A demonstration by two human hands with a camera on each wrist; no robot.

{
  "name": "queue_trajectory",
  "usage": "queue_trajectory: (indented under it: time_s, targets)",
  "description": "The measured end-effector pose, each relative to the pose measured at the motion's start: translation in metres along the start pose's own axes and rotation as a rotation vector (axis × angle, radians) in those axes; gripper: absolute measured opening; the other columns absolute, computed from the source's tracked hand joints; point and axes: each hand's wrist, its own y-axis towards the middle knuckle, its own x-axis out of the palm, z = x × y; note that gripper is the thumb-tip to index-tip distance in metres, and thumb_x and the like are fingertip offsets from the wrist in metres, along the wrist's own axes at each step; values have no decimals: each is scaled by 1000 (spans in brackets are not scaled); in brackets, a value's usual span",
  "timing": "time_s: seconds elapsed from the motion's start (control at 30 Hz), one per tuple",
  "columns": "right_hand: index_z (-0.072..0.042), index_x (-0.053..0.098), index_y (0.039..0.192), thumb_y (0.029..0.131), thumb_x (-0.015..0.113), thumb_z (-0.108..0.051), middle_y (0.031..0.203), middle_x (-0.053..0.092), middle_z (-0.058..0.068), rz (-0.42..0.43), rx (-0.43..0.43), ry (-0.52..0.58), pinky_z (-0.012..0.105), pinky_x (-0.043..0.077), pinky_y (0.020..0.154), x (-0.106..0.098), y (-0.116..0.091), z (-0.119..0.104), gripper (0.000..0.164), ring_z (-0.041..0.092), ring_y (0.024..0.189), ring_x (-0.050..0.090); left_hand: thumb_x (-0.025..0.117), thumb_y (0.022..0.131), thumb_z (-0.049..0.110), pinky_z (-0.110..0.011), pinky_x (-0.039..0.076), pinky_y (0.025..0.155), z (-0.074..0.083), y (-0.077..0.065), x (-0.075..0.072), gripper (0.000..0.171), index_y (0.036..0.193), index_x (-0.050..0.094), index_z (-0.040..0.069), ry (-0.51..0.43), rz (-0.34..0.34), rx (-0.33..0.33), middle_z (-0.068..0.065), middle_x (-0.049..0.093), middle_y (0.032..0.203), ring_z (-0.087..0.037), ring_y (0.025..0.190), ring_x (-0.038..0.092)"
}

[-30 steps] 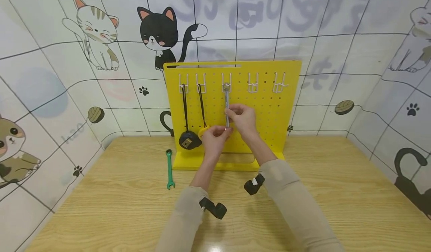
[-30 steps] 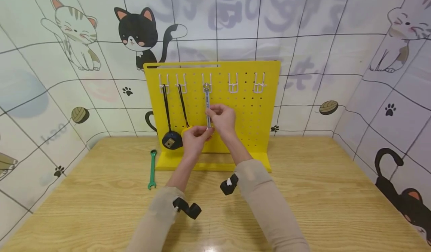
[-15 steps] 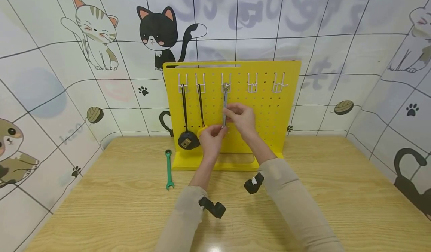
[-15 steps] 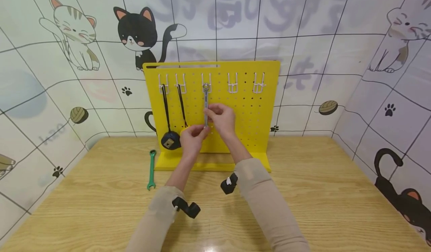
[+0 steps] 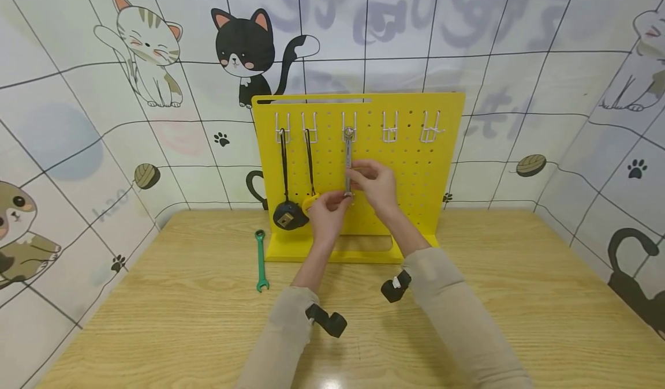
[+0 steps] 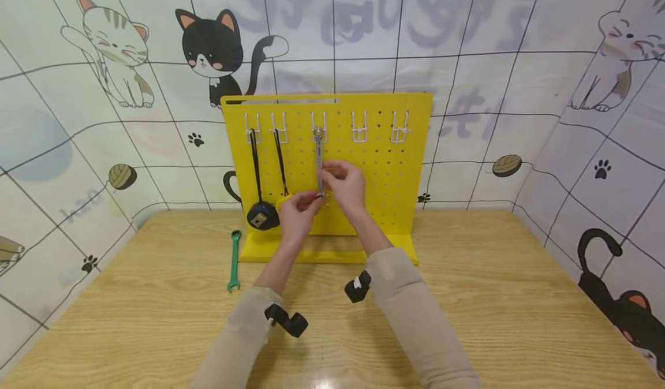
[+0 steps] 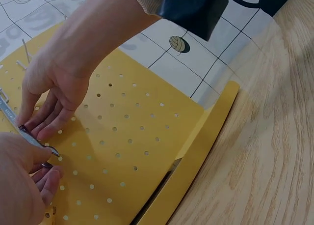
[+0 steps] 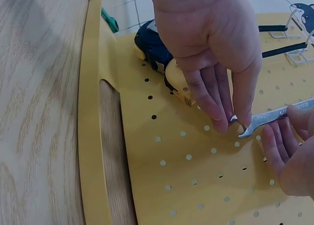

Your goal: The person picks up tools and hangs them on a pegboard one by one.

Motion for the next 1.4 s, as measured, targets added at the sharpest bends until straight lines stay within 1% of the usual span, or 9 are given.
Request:
queue_trajectory:
  time_s: [0.17, 0.37, 0.53, 0.73, 0.9, 1.1, 1.17, 1.33, 1.4]
  targets:
    - [6, 67, 120, 96, 70, -12, 112, 68, 24, -19, -8, 8, 41, 59, 85, -7, -4, 3, 29, 38, 98, 68, 73, 94, 9, -37, 58, 81, 0, -2, 0, 19, 110, 73, -1, 25, -21, 15, -13, 74, 103, -27, 93, 70]
    - [9, 62, 125, 99, 65, -8, 118, 65, 27, -48, 2, 43, 40, 58, 87, -18, -9, 4, 31, 39, 103, 66, 71, 94, 7, -39, 58, 85, 2, -5, -1, 25, 117, 69, -2, 36, -55, -41, -15, 71, 106, -30, 99, 70]
    - [8, 60, 128, 100, 65, -10, 121, 64, 26, -71, 18, 19, 35, 59, 85, -26, -12, 7, 34, 37, 105, 66, 70, 95, 7, -39, 58, 84, 2, -5, -3, 27, 120, 68, -3, 35, -76, -67, -15, 71, 108, -31, 100, 70]
    - [7, 59, 131, 101, 64, -11, 119, 64, 27, -130, 13, -32, 34, 59, 84, -33, -18, 11, 36, 31, 99, 68, 70, 94, 6, -40, 58, 84, 0, -9, -8, 26, 118, 68, -3, 68, -119, -39, -15, 71, 109, -32, 99, 69]
    - [5, 58, 133, 101, 64, -15, 117, 65, 24, -172, 18, -56, 35, 58, 86, -38, -25, 13, 38, 32, 102, 66, 71, 94, 8, -43, 56, 87, -5, -14, -16, 26, 118, 69, -3, 108, -169, -23, -14, 70, 109, -32, 100, 67]
    - [4, 56, 135, 101, 65, -19, 122, 64, 25, -204, 35, -62, 49, 54, 93, -43, -33, 11, 42, 38, 108, 63, 69, 96, 12, -43, 56, 87, -9, -20, -24, 28, 120, 68, -1, 154, -229, -8, -12, 70, 108, -30, 100, 67]
    - [4, 55, 136, 101, 65, -19, 124, 63, 25, -211, 40, -62, 51, 53, 95, -44, -36, 10, 43, 39, 110, 63, 69, 96, 13, -43, 56, 87, -9, -22, -27, 29, 121, 67, 0, 165, -243, -5, -11, 71, 109, -30, 100, 66]
    - [5, 55, 136, 101, 64, -19, 124, 63, 26, -223, 35, -81, 46, 55, 92, -47, -42, 10, 43, 40, 110, 62, 69, 96, 13, -44, 55, 88, -9, -26, -36, 29, 121, 67, -1, 180, -268, 26, -11, 70, 109, -29, 100, 66]
    - [4, 55, 136, 101, 64, -19, 123, 63, 27, -229, 36, -84, 45, 56, 92, -48, -44, 12, 42, 40, 109, 62, 69, 95, 13, -43, 55, 89, -10, -27, -41, 29, 120, 67, -2, 181, -278, 39, -12, 70, 109, -29, 99, 65]
